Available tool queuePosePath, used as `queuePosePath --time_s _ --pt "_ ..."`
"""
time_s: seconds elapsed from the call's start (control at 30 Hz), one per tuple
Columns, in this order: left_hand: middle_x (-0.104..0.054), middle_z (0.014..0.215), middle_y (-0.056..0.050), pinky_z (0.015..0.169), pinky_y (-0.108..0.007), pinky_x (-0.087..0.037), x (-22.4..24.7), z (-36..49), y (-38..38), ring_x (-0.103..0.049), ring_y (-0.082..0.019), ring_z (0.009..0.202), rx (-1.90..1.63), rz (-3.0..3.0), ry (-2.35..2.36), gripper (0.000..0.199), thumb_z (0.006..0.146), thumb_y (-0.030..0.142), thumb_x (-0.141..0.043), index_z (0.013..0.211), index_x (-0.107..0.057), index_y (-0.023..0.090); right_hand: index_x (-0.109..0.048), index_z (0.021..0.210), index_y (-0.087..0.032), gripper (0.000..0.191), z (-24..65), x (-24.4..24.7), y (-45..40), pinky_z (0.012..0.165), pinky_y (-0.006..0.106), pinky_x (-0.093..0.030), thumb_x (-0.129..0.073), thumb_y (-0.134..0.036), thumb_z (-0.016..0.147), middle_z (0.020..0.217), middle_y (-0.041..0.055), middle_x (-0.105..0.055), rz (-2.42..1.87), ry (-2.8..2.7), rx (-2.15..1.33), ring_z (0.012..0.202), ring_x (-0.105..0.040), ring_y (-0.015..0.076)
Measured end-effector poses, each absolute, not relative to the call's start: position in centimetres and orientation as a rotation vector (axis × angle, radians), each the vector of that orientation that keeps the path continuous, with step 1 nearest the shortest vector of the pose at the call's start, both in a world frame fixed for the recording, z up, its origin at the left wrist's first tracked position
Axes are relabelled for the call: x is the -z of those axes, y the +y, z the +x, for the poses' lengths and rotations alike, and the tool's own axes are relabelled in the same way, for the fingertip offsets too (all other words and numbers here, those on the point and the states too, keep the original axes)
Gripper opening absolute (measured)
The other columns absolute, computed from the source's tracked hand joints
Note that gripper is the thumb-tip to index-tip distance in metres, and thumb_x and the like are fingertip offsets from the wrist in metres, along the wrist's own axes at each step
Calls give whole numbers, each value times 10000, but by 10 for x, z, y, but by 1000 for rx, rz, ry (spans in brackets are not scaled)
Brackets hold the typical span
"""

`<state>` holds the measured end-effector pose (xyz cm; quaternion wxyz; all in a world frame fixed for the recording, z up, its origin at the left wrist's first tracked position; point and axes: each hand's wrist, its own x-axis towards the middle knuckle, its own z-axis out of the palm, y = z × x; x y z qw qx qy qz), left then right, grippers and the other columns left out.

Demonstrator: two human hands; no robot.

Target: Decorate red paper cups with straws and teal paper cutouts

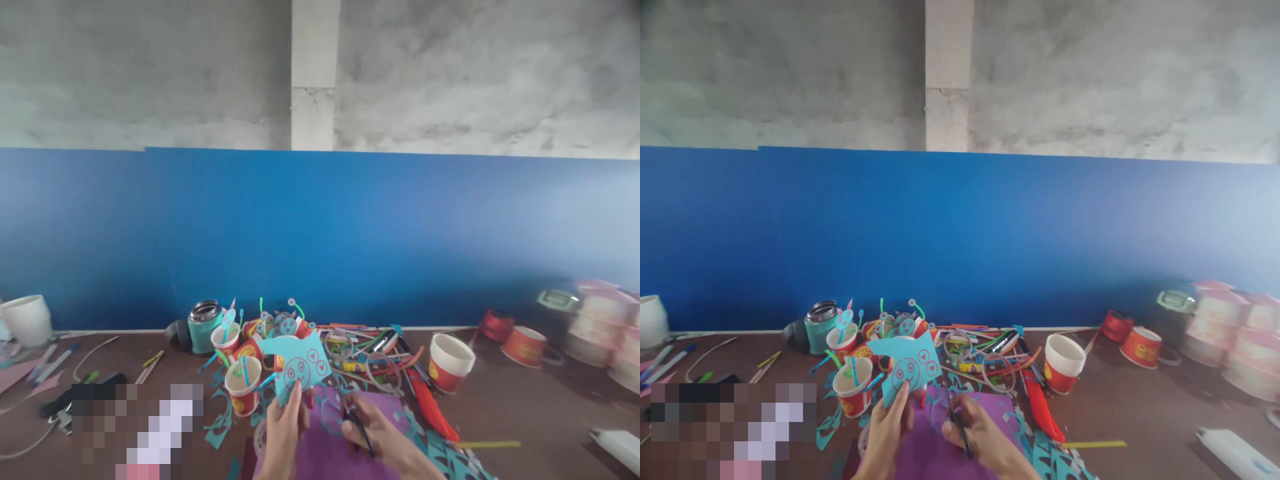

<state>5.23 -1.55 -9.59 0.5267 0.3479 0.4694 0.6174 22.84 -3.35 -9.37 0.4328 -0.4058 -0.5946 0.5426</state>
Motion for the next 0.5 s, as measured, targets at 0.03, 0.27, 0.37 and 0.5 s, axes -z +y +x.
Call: queuePosePath --time_s 0.03,0.27,0.37,0.5 --pt "-394 381 67 401 -217 -250 98 53 -14 -319 -86 380 -1474 827 1103 513 595 660 -683 583 -591 156 -520 801 -202 455 228 93 -35 468 204 -284 -709 -589 654 618 -63 -378 -1005 -1542 -1382 529 -319 84" --pt "-366 336 60 385 -218 -199 89 55 -19 -285 -78 345 -1333 829 1080 586 555 721 -660 567 -622 136 -480 855 -210 422 212 81 -46 491 215 -261 -681 -556 722 648 -69 -360 -956 -1637 -1333 545 -281 82" --pt "-398 332 45 394 -223 -226 79 55 -24 -321 -89 353 -1314 857 1082 573 534 716 -677 530 -598 149 -470 849 -212 446 207 83 -46 466 213 -272 -656 -597 720 637 -68 -379 -953 -1584 -1338 508 -304 74" --pt "-446 365 41 415 -240 -301 78 53 -26 -391 -117 379 -1325 845 1102 531 549 690 -692 577 -621 165 -465 847 -212 466 204 87 -43 418 189 -303 -691 -587 689 562 -88 -400 -993 -1533 -1353 428 -356 58"
